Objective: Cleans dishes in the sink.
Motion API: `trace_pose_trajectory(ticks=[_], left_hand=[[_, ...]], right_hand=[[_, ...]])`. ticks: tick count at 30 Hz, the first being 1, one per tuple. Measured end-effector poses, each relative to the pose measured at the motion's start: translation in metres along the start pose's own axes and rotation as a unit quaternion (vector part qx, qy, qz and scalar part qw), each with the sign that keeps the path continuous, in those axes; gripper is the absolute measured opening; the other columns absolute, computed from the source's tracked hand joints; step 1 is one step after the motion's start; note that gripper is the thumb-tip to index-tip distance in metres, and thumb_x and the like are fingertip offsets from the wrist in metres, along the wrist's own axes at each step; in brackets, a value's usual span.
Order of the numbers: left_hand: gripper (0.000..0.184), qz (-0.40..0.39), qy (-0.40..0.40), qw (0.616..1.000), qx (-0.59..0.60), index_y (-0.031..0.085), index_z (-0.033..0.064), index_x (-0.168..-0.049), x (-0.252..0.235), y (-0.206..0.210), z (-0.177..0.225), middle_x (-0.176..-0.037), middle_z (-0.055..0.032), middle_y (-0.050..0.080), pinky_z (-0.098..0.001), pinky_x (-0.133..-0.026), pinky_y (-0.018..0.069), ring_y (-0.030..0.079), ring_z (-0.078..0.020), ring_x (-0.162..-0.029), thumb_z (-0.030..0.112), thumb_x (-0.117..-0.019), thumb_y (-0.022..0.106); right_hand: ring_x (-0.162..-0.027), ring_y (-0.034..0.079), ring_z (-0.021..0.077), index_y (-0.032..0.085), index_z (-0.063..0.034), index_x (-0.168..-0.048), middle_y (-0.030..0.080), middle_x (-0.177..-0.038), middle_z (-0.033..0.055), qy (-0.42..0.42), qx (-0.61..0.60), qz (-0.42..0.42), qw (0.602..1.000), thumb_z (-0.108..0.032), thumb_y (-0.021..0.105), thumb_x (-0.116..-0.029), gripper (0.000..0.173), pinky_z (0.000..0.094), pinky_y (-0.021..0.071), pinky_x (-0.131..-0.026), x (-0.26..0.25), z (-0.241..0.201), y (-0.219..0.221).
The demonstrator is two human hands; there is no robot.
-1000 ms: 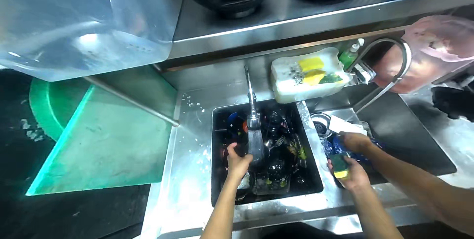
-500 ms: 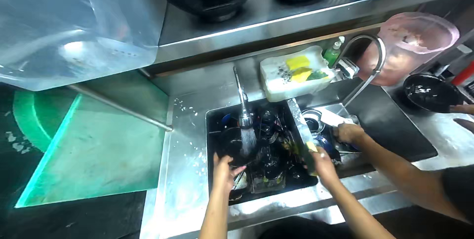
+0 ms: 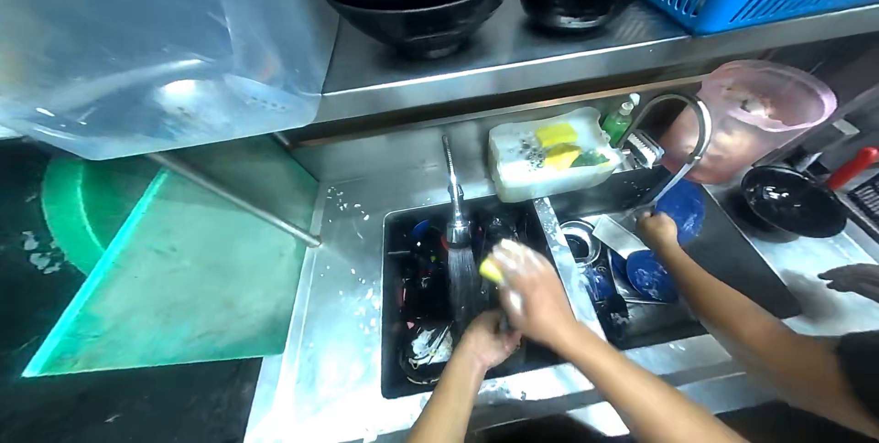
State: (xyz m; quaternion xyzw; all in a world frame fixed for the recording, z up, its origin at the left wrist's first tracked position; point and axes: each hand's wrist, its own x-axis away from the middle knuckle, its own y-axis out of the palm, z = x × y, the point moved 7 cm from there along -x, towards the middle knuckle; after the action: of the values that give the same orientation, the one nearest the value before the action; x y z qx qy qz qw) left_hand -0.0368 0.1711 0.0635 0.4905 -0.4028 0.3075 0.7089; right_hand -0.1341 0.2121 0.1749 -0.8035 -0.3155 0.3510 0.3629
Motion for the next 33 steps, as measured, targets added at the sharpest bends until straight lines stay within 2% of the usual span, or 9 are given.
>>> trace_pose_trajectory(ticks=[5, 8, 10, 13, 17, 22, 27, 30, 33], left_hand=[[0.035, -0.124, 0.076, 0.961, -0.237, 0.051, 0.0037, -0.134, -0.002, 0.019, 0.014, -0.099, -0.0138, 0.071, -0.0425, -0.076, 0.0614, 0.071, -0.0224, -0.087, 0.002, -0.0994, 0.055], [0.028, -0.098, 0.144, 0.95, -0.258, 0.053, -0.0003, -0.129, 0.008, 0.034, 0.019, -0.096, -0.0107, 0.07, -0.0384, -0.078, 0.0605, 0.069, -0.0174, -0.086, 0.014, -0.1054, 0.053], [0.036, -0.082, 0.186, 0.952, -0.23, 0.055, -0.0027, -0.128, -0.02, 0.027, 0.012, -0.1, -0.015, 0.072, -0.0423, -0.081, 0.062, 0.072, -0.0219, -0.09, 0.019, -0.1013, 0.064], [0.058, 0.036, 0.291, 0.907, -0.301, 0.055, -0.001, -0.135, -0.046, 0.012, 0.013, -0.117, -0.0175, 0.069, -0.0448, -0.095, 0.0578, 0.069, -0.0244, -0.108, 0.032, -0.0922, 0.077], [0.06, 0.128, 0.398, 0.858, -0.298, 0.05, -0.0015, -0.142, -0.059, 0.011, 0.039, -0.131, -0.0224, 0.063, -0.0492, -0.105, 0.0508, 0.062, -0.0302, -0.123, 0.026, -0.0957, 0.074], [0.051, 0.104, 0.462, 0.817, -0.329, 0.047, 0.0028, -0.148, -0.038, 0.023, 0.073, -0.141, -0.0204, 0.059, -0.0503, -0.111, 0.0468, 0.057, -0.0293, -0.132, 0.015, -0.1008, 0.064], [0.079, -0.015, 0.299, 0.926, -0.231, 0.033, 0.0229, -0.149, -0.026, 0.026, 0.055, -0.133, -0.0214, 0.054, -0.0512, -0.063, 0.0588, 0.067, -0.0358, -0.094, -0.01, -0.0824, 0.058], [0.093, -0.095, 0.225, 0.961, -0.133, 0.019, 0.0264, -0.154, -0.026, 0.027, 0.036, -0.136, -0.0268, 0.053, -0.0603, -0.064, 0.0606, 0.069, -0.0459, -0.094, -0.011, -0.0767, 0.053], [0.081, -0.176, 0.22, 0.947, -0.156, 0.016, 0.0321, -0.159, -0.014, 0.039, 0.024, -0.135, -0.0256, 0.057, -0.0565, -0.072, 0.0614, 0.069, -0.0429, -0.101, 0.01, -0.0943, 0.059]], right_hand=[[-0.099, 0.065, 0.022, 0.07, -0.0165, -0.123, 0.069, -0.114, 0.0089, 0.387, -0.408, -0.179, 0.807, -0.038, 0.063, -0.0946, 0.036, 0.0465, 0.0534, -0.081, -0.023, 0.073, 0.013], [-0.079, 0.068, 0.013, 0.066, -0.0108, -0.113, 0.07, -0.09, 0.0051, 0.508, -0.615, -0.02, 0.603, -0.03, 0.048, -0.1059, 0.027, 0.0325, 0.0587, -0.067, 0.029, 0.079, 0.047], [-0.071, 0.068, 0.0146, 0.061, -0.0104, -0.107, 0.068, -0.081, 0.0064, 0.513, -0.715, 0.1, 0.464, -0.044, 0.025, -0.1107, 0.05, 0.0339, 0.0591, -0.061, 0.068, 0.081, 0.074], [-0.081, 0.068, 0.0229, 0.061, -0.0118, -0.11, 0.069, -0.089, 0.0108, 0.533, -0.749, 0.126, 0.373, -0.063, 0.015, -0.1051, 0.069, 0.0458, 0.0585, -0.067, 0.106, 0.076, 0.1], [-0.102, 0.068, 0.0316, 0.053, -0.0066, -0.131, 0.066, -0.114, 0.0184, 0.564, -0.705, 0.134, 0.408, -0.038, 0.026, -0.11, 0.046, 0.0557, 0.0583, -0.082, 0.108, 0.067, 0.082], [-0.082, 0.07, 0.0227, 0.062, 0.0025, -0.118, 0.07, -0.095, 0.015, 0.5, -0.486, 0.225, 0.681, -0.018, 0.05, -0.1075, 0.026, 0.0422, 0.061, -0.072, 0.079, 0.099, -0.017], [-0.089, 0.071, 0.0252, 0.063, -0.0079, -0.127, 0.071, -0.106, 0.0116, 0.332, -0.396, 0.298, 0.802, -0.03, 0.045, -0.1081, 0.035, 0.0471, 0.062, -0.077, 0.04, 0.089, -0.112], [-0.09, 0.071, 0.0242, 0.055, -0.0092, -0.135, 0.069, -0.11, 0.0113, 0.335, -0.239, 0.248, 0.877, -0.036, 0.057, -0.1011, 0.043, 0.0478, 0.0622, -0.076, 0.033, 0.074, -0.098], [-0.113, 0.061, 0.0335, 0.06, -0.0007, -0.128, 0.06, -0.124, 0.0207, 0.299, -0.115, 0.143, 0.936, -0.029, 0.07, -0.0953, 0.045, 0.0535, 0.0534, -0.096, 0.024, 0.072, -0.046]])
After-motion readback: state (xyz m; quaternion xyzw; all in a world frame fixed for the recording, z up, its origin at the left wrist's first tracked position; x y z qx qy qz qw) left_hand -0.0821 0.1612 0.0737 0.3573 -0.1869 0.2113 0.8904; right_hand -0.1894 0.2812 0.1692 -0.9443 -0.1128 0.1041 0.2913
